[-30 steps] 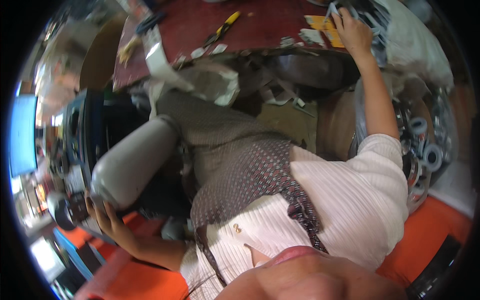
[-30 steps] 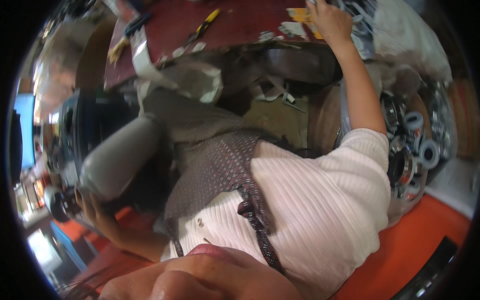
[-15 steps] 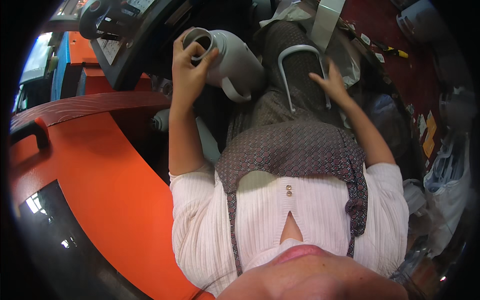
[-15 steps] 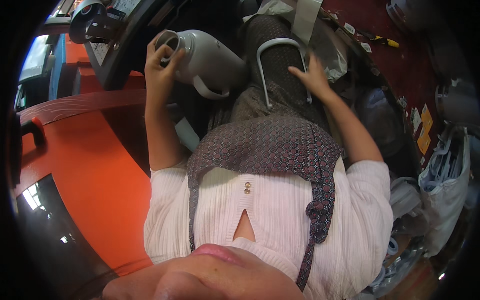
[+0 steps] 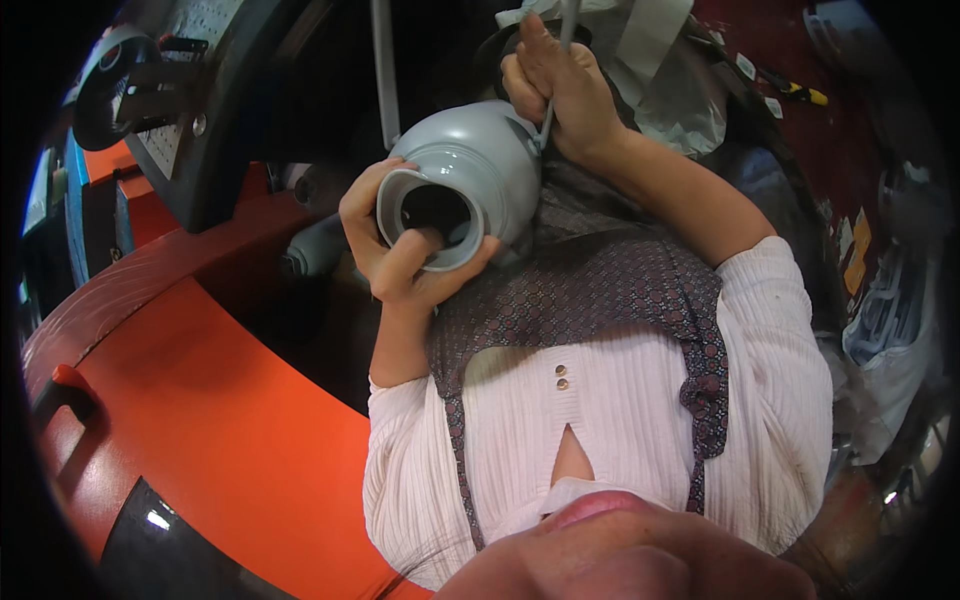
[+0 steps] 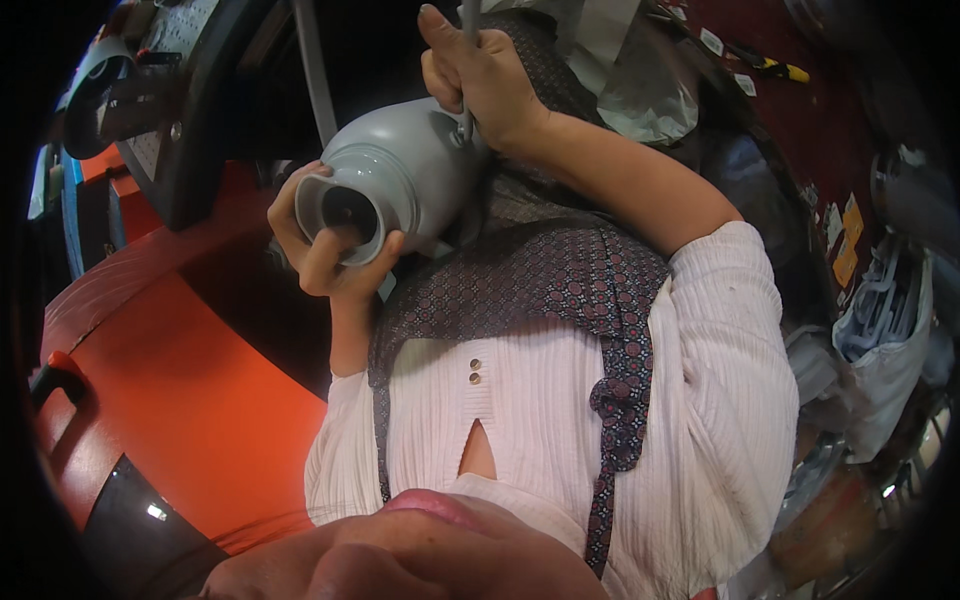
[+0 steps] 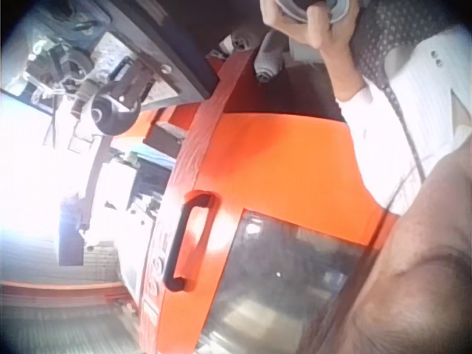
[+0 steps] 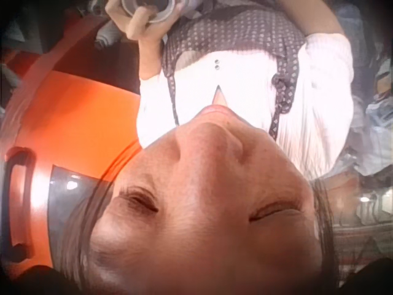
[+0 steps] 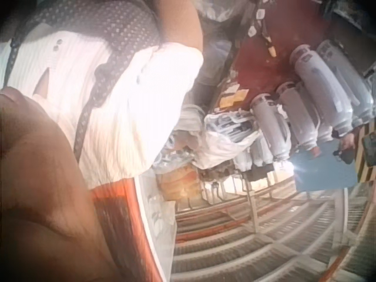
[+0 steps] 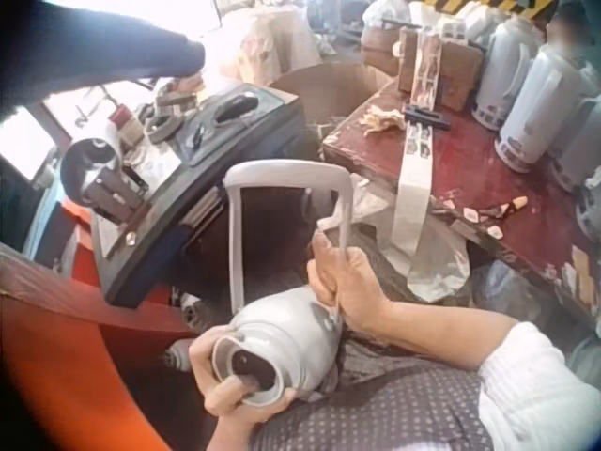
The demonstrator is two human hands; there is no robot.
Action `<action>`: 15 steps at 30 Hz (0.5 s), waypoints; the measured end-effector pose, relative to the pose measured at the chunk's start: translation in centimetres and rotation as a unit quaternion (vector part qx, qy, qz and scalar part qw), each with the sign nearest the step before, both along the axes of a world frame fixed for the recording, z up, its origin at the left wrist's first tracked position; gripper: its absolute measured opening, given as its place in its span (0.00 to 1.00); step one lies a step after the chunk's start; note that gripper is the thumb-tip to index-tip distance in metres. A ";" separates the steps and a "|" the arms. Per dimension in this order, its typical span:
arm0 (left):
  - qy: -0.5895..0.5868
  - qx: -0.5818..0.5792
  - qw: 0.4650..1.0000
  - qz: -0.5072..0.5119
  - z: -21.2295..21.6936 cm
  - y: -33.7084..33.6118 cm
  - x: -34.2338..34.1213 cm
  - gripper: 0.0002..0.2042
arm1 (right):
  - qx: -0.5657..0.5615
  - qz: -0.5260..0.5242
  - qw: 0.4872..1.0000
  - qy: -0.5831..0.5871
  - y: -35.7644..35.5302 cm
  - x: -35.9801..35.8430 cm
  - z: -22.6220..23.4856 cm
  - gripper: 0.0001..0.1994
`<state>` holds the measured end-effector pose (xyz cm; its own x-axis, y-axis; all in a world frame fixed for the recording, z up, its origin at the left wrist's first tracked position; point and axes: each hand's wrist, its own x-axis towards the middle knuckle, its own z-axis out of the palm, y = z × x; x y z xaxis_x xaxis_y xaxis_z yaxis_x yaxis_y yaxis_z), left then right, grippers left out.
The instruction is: The person assembles multiple grey kettles by inserting a metal filter into the spout, attaching a handle, and applying a sticker label. They repeat this sequence for several units, placing finished kettles on the table.
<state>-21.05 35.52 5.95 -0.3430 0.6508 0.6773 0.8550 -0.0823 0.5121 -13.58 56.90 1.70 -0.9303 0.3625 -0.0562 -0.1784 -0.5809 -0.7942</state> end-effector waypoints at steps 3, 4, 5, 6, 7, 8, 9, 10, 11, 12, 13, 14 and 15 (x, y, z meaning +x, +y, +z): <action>0.017 0.006 1.000 -0.008 -0.3 0.1 -1.0 0.24 | -0.079 -0.076 0.991 -0.073 -1.0 -0.2 -0.1 0.33; 0.029 0.016 0.999 -0.016 -0.5 0.1 -1.4 0.23 | -0.134 -0.056 0.987 -0.068 -0.5 0.0 0.0 0.32; 0.055 0.032 0.997 -0.033 -0.4 -0.2 -1.3 0.22 | -0.126 -0.011 0.991 -0.041 -0.5 0.3 0.3 0.30; 0.051 0.006 0.999 -0.019 -0.5 -0.2 -1.5 0.22 | -0.117 0.033 0.993 -0.012 -0.2 0.3 0.6 0.28; 0.060 -0.010 0.998 -0.016 -0.4 -0.4 -1.2 0.22 | -0.048 0.029 0.998 -0.042 -0.2 0.5 0.9 0.26; 0.065 -0.006 0.998 -0.010 -0.4 -0.4 -1.1 0.23 | 0.026 0.015 0.993 -0.114 -0.3 0.2 1.1 0.24; 0.020 0.020 0.998 -0.059 -0.2 -0.3 -0.9 0.24 | 0.089 0.025 0.990 -0.104 -0.7 0.2 1.2 0.24; -0.031 0.065 0.992 -0.106 0.0 -0.2 -0.6 0.25 | 0.149 0.016 0.982 -0.115 -1.1 0.0 1.3 0.23; -0.088 0.070 0.983 -0.142 0.2 0.2 -0.4 0.27 | 0.217 0.026 0.966 -0.141 -1.7 -0.2 1.3 0.23; -0.052 0.041 0.986 -0.152 0.6 0.2 -0.3 0.25 | 0.165 0.098 0.950 -0.245 -2.0 -0.4 1.2 0.20; -0.033 0.009 0.990 -0.134 0.8 0.4 -0.3 0.23 | 0.234 0.053 0.945 -0.223 -2.4 -0.6 1.1 0.19; -0.010 -0.029 0.992 -0.119 0.9 0.6 -0.8 0.24 | 0.329 0.003 0.932 -0.154 -2.4 -0.9 1.0 0.19; 0.019 0.047 0.993 -0.105 0.8 0.6 -1.3 0.24 | 0.344 -0.032 0.935 -0.077 -2.5 -1.1 1.0 0.18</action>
